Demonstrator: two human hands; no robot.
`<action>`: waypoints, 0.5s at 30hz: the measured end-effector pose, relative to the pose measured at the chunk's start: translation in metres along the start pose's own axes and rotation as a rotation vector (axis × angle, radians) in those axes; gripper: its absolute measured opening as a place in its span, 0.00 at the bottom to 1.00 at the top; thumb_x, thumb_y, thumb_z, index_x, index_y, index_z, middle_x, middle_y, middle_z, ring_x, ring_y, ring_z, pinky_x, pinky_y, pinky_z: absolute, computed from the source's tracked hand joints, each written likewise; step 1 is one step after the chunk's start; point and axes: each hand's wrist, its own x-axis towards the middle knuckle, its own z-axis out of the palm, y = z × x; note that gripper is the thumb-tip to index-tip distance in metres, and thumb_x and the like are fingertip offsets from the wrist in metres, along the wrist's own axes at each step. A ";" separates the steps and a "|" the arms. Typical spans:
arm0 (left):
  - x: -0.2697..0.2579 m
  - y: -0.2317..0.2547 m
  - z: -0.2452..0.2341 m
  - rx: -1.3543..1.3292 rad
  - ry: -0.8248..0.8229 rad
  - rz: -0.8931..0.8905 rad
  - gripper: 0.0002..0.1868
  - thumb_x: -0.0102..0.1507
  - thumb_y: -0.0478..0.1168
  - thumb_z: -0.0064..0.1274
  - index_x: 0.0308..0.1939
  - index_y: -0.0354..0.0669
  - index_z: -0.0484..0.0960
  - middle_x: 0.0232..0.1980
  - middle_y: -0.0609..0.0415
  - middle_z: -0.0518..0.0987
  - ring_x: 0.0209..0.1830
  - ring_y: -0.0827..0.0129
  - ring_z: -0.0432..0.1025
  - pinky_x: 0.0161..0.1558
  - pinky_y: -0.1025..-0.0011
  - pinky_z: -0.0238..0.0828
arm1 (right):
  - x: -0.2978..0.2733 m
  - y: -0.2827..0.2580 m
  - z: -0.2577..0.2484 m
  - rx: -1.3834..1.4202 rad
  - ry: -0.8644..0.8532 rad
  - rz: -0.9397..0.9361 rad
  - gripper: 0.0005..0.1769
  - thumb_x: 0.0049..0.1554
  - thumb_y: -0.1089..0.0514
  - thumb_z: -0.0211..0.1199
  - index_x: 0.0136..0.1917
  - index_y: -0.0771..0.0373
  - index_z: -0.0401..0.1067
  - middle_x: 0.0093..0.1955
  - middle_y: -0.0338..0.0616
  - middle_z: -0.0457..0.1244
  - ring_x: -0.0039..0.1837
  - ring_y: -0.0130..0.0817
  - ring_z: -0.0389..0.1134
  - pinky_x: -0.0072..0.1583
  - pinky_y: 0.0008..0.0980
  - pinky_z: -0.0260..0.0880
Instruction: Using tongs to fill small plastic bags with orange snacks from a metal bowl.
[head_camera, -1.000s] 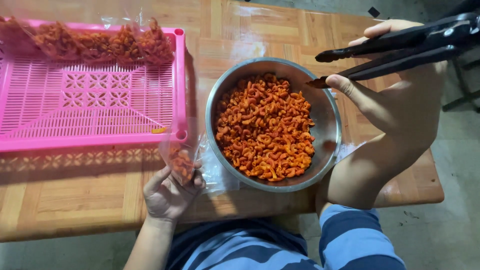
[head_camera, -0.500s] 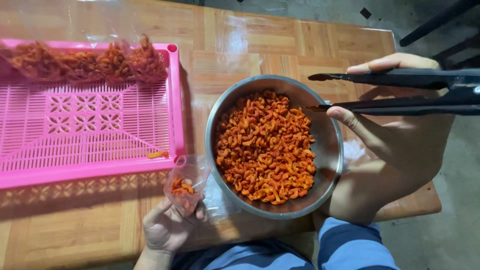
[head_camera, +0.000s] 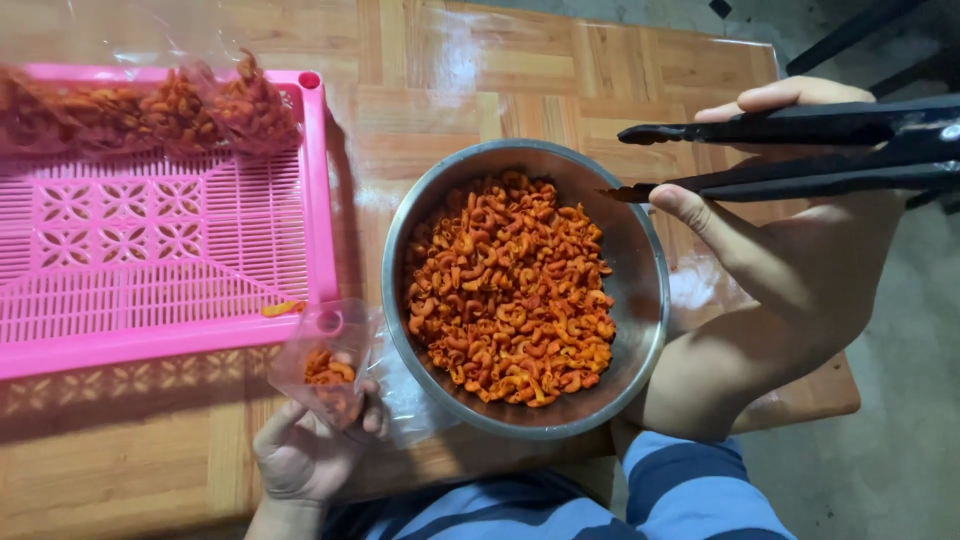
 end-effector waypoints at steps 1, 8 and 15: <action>0.001 0.000 -0.003 0.008 -0.007 0.007 0.27 0.53 0.45 0.57 0.50 0.31 0.69 0.42 0.35 0.73 0.31 0.50 0.68 0.39 0.60 0.65 | -0.001 0.002 -0.002 0.003 0.009 -0.008 0.34 0.52 0.71 0.75 0.62 0.80 0.55 0.60 0.63 0.54 0.64 0.54 0.65 0.68 0.44 0.69; 0.000 -0.002 0.002 0.034 -0.039 0.006 0.24 0.55 0.45 0.54 0.51 0.35 0.70 0.43 0.34 0.76 0.31 0.48 0.70 0.39 0.58 0.66 | -0.009 0.006 -0.006 -0.197 -0.003 -0.170 0.26 0.55 0.64 0.78 0.57 0.84 0.69 0.60 0.62 0.56 0.63 0.54 0.62 0.68 0.45 0.65; -0.006 -0.003 0.001 0.078 -0.042 0.009 0.25 0.56 0.44 0.50 0.55 0.36 0.69 0.42 0.37 0.75 0.32 0.50 0.70 0.40 0.57 0.65 | -0.029 -0.013 -0.017 -0.191 0.019 -0.190 0.33 0.54 0.69 0.79 0.62 0.85 0.59 0.60 0.66 0.55 0.63 0.57 0.65 0.67 0.48 0.70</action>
